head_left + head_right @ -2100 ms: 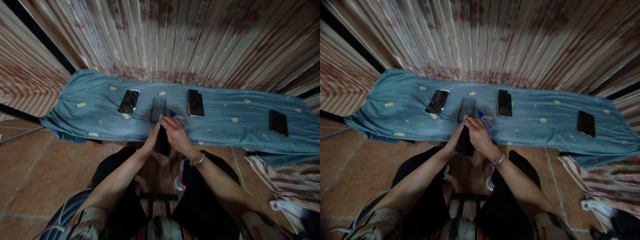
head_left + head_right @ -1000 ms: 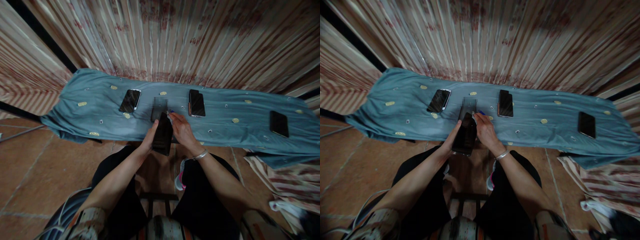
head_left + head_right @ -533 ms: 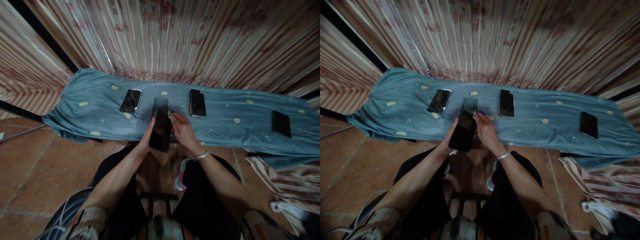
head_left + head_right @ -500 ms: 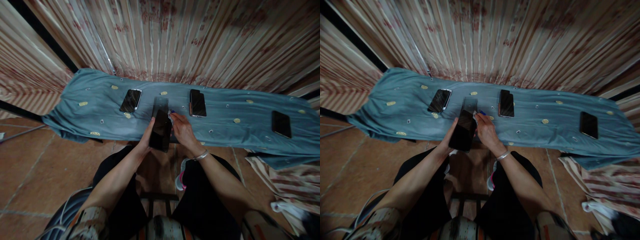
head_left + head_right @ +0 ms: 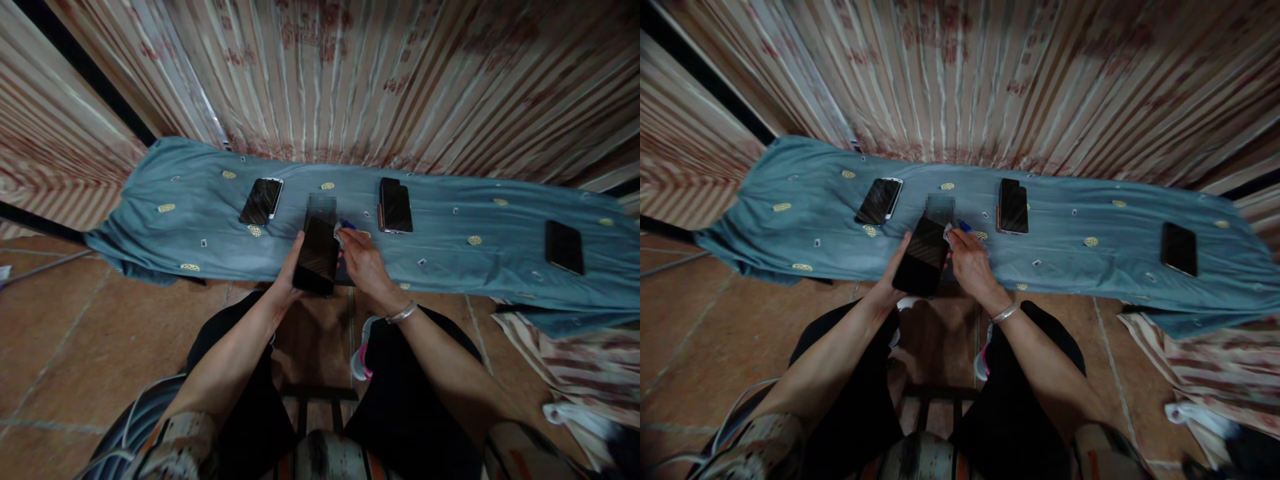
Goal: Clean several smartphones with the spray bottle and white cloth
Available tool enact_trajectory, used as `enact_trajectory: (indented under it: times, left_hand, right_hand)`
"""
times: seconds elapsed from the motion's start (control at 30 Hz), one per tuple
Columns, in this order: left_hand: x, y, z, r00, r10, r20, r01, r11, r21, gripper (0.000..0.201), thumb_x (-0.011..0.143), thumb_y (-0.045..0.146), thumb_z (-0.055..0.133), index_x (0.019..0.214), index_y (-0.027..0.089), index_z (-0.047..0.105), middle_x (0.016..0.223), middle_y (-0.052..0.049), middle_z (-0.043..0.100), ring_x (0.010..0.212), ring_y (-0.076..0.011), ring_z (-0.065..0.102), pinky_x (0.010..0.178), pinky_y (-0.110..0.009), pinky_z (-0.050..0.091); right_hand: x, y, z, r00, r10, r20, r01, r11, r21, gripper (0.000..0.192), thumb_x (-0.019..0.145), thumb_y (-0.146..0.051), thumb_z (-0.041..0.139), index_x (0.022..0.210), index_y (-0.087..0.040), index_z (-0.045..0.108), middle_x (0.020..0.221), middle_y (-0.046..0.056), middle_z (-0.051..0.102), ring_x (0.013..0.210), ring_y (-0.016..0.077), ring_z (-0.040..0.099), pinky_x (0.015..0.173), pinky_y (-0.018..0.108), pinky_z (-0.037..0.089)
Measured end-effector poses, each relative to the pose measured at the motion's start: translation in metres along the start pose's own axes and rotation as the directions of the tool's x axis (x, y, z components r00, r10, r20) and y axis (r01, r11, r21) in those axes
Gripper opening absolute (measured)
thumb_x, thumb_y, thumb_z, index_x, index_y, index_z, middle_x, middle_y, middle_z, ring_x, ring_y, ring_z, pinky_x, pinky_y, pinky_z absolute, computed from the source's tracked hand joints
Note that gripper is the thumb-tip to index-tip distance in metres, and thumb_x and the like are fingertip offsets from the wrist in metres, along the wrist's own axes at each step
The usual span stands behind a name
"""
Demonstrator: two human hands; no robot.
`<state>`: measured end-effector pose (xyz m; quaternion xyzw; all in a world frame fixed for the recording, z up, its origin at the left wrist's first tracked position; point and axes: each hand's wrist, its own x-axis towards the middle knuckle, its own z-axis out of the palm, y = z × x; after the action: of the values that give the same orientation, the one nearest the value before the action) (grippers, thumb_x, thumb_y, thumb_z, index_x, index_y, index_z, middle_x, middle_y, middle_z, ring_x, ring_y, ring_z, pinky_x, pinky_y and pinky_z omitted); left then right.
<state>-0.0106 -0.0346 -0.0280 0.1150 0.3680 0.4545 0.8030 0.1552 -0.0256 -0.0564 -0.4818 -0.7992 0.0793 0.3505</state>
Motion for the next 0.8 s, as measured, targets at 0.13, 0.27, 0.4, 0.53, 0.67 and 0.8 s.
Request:
enact_trajectory:
  times: [0.13, 0.27, 0.4, 0.53, 0.67, 0.8]
  left_hand:
    - [0.001, 0.003, 0.002, 1.000, 0.016, -0.023, -0.016, 1.000, 0.011, 0.061, 0.102, 0.052, 0.031, 0.125, 0.006, 0.065, 0.091, -0.014, 0.077, 0.087, -0.0238, 0.074, 0.085, -0.035, 0.059]
    - [0.000, 0.003, 0.004, 0.998, 0.019, -0.051, -0.018, 1.000, 0.013, 0.061, 0.101, 0.053, 0.034, 0.120, 0.006, 0.067, 0.090, -0.014, 0.077, 0.086, -0.0242, 0.074, 0.085, -0.035, 0.058]
    - [0.001, 0.001, 0.004, 0.994, 0.069, -0.088, -0.069, 0.998, 0.001, 0.057, 0.102, 0.049, 0.035, 0.113, 0.005, 0.069, 0.091, -0.013, 0.077, 0.086, -0.0213, 0.073, 0.088, -0.032, 0.055]
    - [0.002, 0.000, 0.004, 0.991, 0.098, -0.094, -0.100, 0.995, -0.016, 0.051, 0.102, 0.046, 0.040, 0.115, 0.006, 0.069, 0.095, -0.010, 0.076, 0.090, -0.0187, 0.071, 0.092, -0.028, 0.053]
    - [0.004, 0.000, 0.002, 0.991, 0.107, -0.084, -0.110, 0.993, -0.034, 0.050, 0.100, 0.047, 0.043, 0.121, 0.008, 0.067, 0.098, -0.009, 0.076, 0.096, -0.0195, 0.070, 0.095, -0.029, 0.052]
    - [0.003, 0.001, 0.001, 0.988, 0.127, -0.093, -0.130, 0.991, -0.034, 0.051, 0.102, 0.045, 0.039, 0.118, 0.007, 0.068, 0.098, -0.009, 0.076, 0.096, -0.0182, 0.070, 0.098, -0.028, 0.050]
  right_hand:
    - [0.000, -0.002, 0.000, 1.000, -0.013, 0.013, 0.013, 1.000, 0.000, 0.043, 0.094, -0.011, 0.037, 0.127, -0.014, 0.064, 0.124, 0.015, 0.068, 0.116, 0.0274, 0.062, 0.107, 0.049, 0.049]
    - [-0.002, -0.003, -0.001, 0.999, -0.026, 0.039, 0.026, 1.000, 0.000, 0.043, 0.093, -0.009, 0.038, 0.125, -0.016, 0.065, 0.126, 0.014, 0.068, 0.115, 0.0273, 0.063, 0.106, 0.050, 0.049]
    - [-0.003, -0.004, -0.002, 0.997, -0.041, 0.064, 0.042, 0.999, -0.019, 0.045, 0.093, -0.007, 0.037, 0.126, -0.016, 0.066, 0.126, 0.014, 0.068, 0.116, 0.0273, 0.062, 0.106, 0.050, 0.049]
    - [-0.004, -0.010, -0.004, 0.994, -0.052, 0.094, 0.055, 0.998, -0.034, 0.047, 0.094, -0.007, 0.035, 0.129, -0.015, 0.065, 0.127, 0.015, 0.068, 0.117, 0.0281, 0.061, 0.107, 0.051, 0.048]
    - [-0.004, -0.018, -0.007, 0.993, -0.051, 0.110, 0.055, 0.998, -0.033, 0.048, 0.095, -0.007, 0.033, 0.130, -0.016, 0.064, 0.126, 0.014, 0.068, 0.117, 0.0278, 0.060, 0.108, 0.051, 0.047]
    - [-0.006, -0.025, -0.009, 0.991, -0.060, 0.119, 0.062, 0.998, -0.020, 0.047, 0.095, -0.007, 0.034, 0.129, -0.015, 0.065, 0.128, 0.015, 0.067, 0.117, 0.0276, 0.060, 0.108, 0.050, 0.048]
